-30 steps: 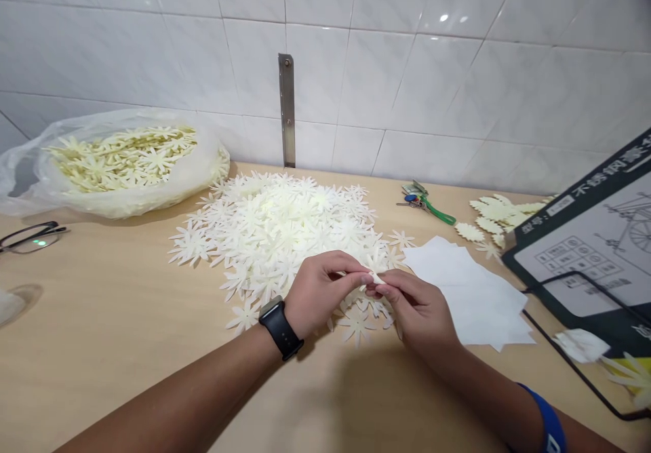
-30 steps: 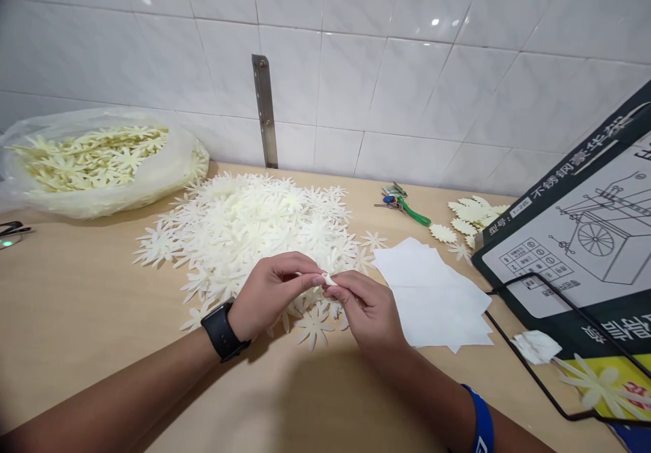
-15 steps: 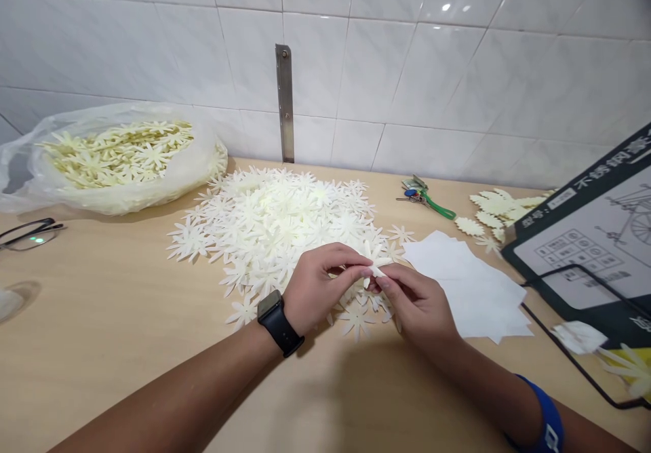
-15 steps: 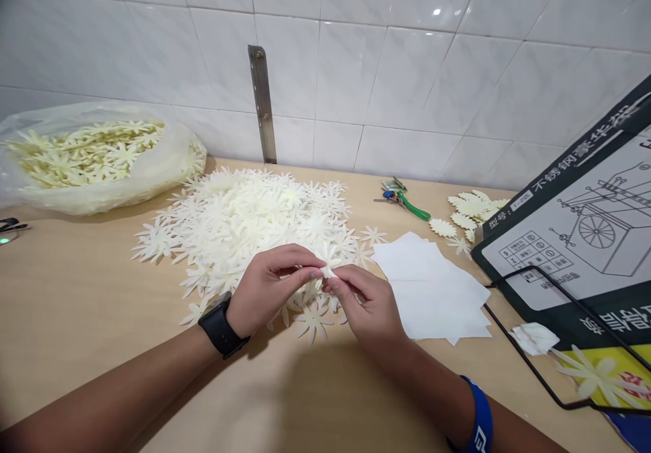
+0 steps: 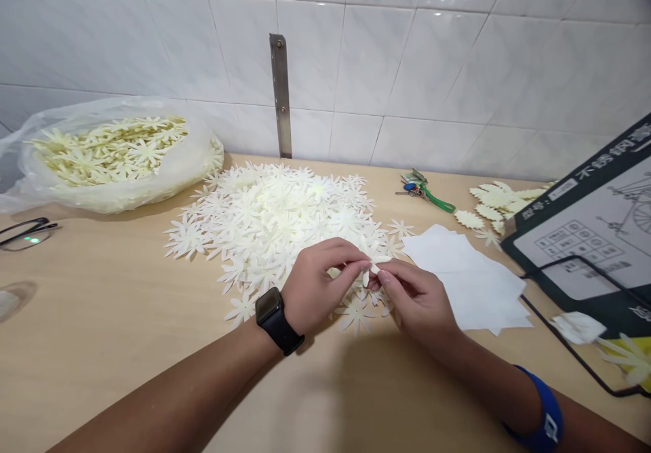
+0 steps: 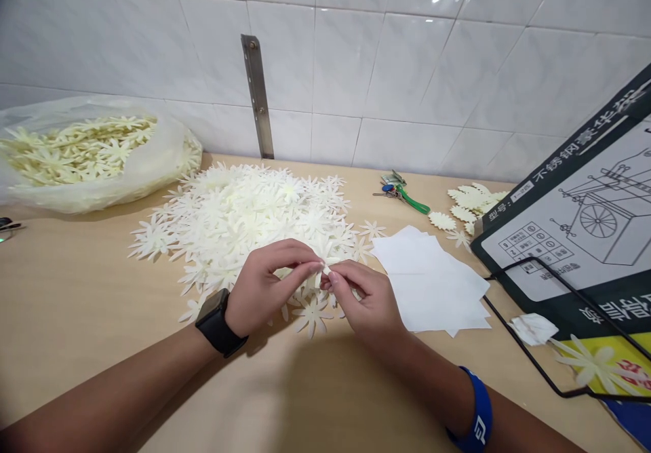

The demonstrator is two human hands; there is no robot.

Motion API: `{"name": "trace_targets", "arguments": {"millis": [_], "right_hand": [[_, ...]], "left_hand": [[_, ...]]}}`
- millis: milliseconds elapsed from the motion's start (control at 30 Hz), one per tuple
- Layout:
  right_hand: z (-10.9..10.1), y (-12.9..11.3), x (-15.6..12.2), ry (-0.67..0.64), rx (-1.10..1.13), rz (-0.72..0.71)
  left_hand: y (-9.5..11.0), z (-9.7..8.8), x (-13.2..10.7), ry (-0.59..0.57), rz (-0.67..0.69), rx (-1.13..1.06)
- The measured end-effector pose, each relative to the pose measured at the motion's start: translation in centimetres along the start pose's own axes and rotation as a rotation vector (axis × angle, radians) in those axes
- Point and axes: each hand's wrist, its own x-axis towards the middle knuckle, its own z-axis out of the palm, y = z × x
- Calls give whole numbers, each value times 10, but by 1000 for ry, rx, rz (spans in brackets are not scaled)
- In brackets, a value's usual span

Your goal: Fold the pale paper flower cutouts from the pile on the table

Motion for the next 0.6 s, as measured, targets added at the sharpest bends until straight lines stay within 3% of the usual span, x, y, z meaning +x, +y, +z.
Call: {"name": "trace_targets", "arguments": {"millis": [233,433,600], "right_hand": [[1,2,-1,37,15,33],[0,2,0,51,9,68],[0,4,1,82,9,110]], "left_hand": [[-7,-6,11,286,-390,-270],[-14,-10,14,305,-437,-361],[-15,-12,14,283,-428,-212]]}}
